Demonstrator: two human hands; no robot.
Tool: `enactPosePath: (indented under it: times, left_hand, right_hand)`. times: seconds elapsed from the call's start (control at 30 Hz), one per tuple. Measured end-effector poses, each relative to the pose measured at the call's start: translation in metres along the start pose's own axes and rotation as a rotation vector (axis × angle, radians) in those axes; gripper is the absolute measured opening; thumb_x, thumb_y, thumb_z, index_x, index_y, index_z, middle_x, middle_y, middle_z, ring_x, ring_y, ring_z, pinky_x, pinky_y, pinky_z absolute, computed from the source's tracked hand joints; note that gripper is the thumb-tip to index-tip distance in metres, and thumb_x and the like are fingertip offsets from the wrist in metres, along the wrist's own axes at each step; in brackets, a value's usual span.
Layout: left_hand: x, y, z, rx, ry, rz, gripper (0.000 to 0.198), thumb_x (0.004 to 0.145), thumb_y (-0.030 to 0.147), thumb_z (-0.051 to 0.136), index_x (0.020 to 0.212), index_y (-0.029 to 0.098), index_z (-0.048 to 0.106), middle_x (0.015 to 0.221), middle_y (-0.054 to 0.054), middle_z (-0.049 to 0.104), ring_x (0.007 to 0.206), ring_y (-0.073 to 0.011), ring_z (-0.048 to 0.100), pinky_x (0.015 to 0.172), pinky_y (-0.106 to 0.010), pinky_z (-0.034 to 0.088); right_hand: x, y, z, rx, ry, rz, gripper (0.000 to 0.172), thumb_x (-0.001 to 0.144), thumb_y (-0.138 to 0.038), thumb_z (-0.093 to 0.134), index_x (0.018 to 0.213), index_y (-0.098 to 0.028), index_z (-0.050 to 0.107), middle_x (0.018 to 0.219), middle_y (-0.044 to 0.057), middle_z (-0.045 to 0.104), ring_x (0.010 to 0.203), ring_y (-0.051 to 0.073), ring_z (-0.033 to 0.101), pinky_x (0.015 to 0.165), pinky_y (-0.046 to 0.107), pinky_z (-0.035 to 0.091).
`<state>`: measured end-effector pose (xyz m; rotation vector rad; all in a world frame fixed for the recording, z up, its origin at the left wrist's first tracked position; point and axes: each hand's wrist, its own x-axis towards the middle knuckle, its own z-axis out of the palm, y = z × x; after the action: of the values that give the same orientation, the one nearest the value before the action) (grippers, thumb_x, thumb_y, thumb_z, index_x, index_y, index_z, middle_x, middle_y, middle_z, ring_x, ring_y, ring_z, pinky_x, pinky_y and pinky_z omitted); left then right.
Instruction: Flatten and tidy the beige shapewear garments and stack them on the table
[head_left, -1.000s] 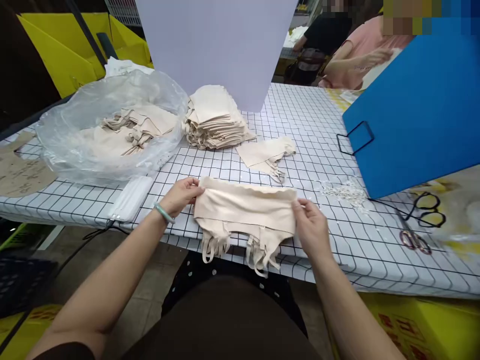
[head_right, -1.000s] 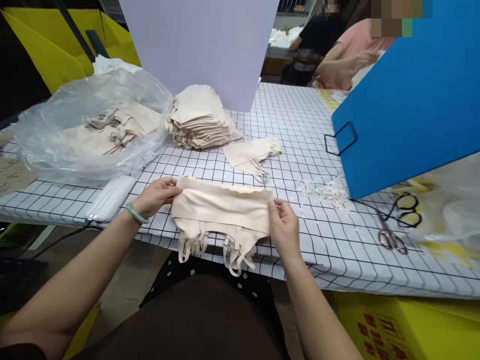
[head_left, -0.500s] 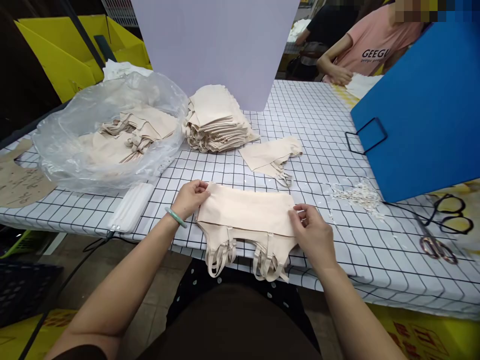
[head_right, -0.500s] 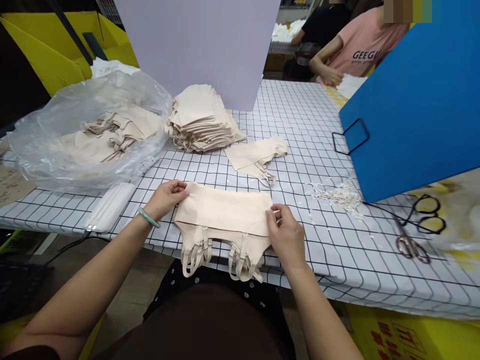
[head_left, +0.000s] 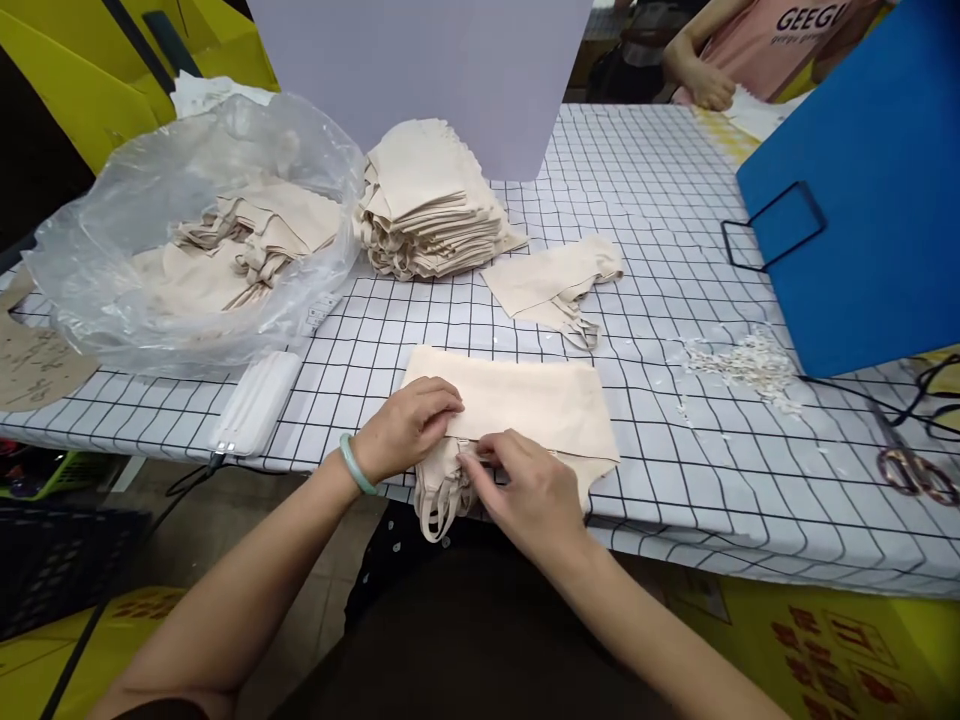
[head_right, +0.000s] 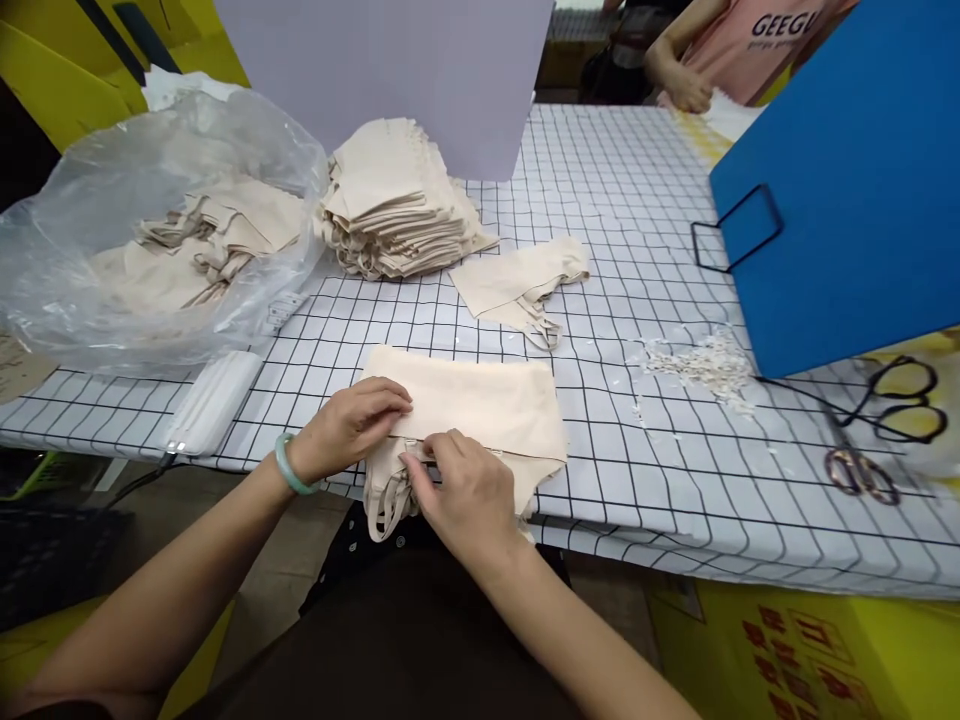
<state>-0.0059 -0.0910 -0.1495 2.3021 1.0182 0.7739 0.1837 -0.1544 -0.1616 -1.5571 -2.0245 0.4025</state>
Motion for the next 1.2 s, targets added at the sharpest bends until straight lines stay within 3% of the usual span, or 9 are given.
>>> enactPosePath:
  times: [0.13,0.27,0.37,0.47,0.6,0.9,1.2]
  left_hand:
    - [-0.001,-0.007,-0.007,-0.1,-0.158,-0.018,0.022,0.086,0.011,0.05,0.102,0.02,0.062,0.108,-0.008,0.069,0.104,-0.0208,0.063,0.091,-0.038,0.055]
    - [-0.008,-0.007,-0.007,-0.068,-0.203,0.015,0.029,0.084,0.015,0.055,0.113,0.019,0.058,0.12,-0.011,0.064,0.116,-0.0245,0.058,0.1,-0.042,0.051]
    - [-0.012,-0.008,0.0,-0.016,-0.147,0.042,0.028,0.084,0.012,0.052,0.111,0.02,0.059,0.12,-0.011,0.064,0.117,-0.0253,0.058,0.101,-0.043,0.05]
    - [-0.014,-0.009,0.009,-0.01,-0.07,0.057,0.027,0.083,0.009,0.049,0.104,0.02,0.061,0.117,-0.01,0.066,0.113,-0.0244,0.06,0.098,-0.043,0.051]
    - [-0.015,-0.01,0.012,-0.055,0.0,0.061,0.022,0.086,0.01,0.051,0.102,0.019,0.063,0.113,-0.01,0.069,0.11,-0.0235,0.062,0.096,-0.042,0.053]
    - [-0.016,-0.014,0.018,-0.07,0.098,0.137,0.016,0.088,0.01,0.057,0.098,0.016,0.067,0.107,-0.011,0.071,0.102,-0.0229,0.065,0.088,-0.042,0.056]
    - [-0.015,-0.013,0.025,-0.083,0.209,0.135,0.014,0.085,0.004,0.058,0.085,0.016,0.065,0.092,-0.008,0.072,0.088,-0.0195,0.063,0.077,-0.036,0.055]
  right_hand:
    - [-0.01,-0.01,0.022,-0.075,0.026,0.135,0.027,0.092,-0.047,0.06,0.09,-0.022,0.067,0.07,0.003,0.068,0.06,0.018,0.06,0.054,0.028,0.032]
    - [-0.005,-0.015,0.02,-0.027,0.016,0.195,0.018,0.091,-0.033,0.054,0.081,-0.023,0.065,0.068,0.002,0.066,0.062,0.016,0.058,0.056,0.027,0.03]
    - [-0.002,-0.022,0.013,0.159,-0.02,0.324,0.016,0.087,-0.032,0.055,0.074,-0.023,0.06,0.064,0.001,0.061,0.06,0.015,0.054,0.055,0.026,0.032]
    - [0.001,-0.028,0.01,0.575,-0.134,0.573,0.025,0.083,-0.044,0.059,0.071,-0.023,0.057,0.059,-0.002,0.052,0.053,0.012,0.046,0.05,0.025,0.035]
    - [0.004,-0.032,0.01,0.95,-0.189,0.823,0.04,0.075,-0.059,0.068,0.073,-0.02,0.058,0.055,-0.006,0.047,0.045,0.007,0.035,0.042,0.022,0.027]
    - [0.01,-0.035,0.005,1.307,-0.219,0.945,0.04,0.069,-0.048,0.081,0.069,-0.018,0.055,0.05,-0.01,0.038,0.043,0.002,0.024,0.04,0.019,0.016]
    - [0.015,-0.035,0.011,1.42,-0.224,1.078,0.041,0.063,-0.036,0.081,0.062,-0.02,0.043,0.047,-0.011,0.035,0.041,0.002,0.021,0.038,0.018,0.014]
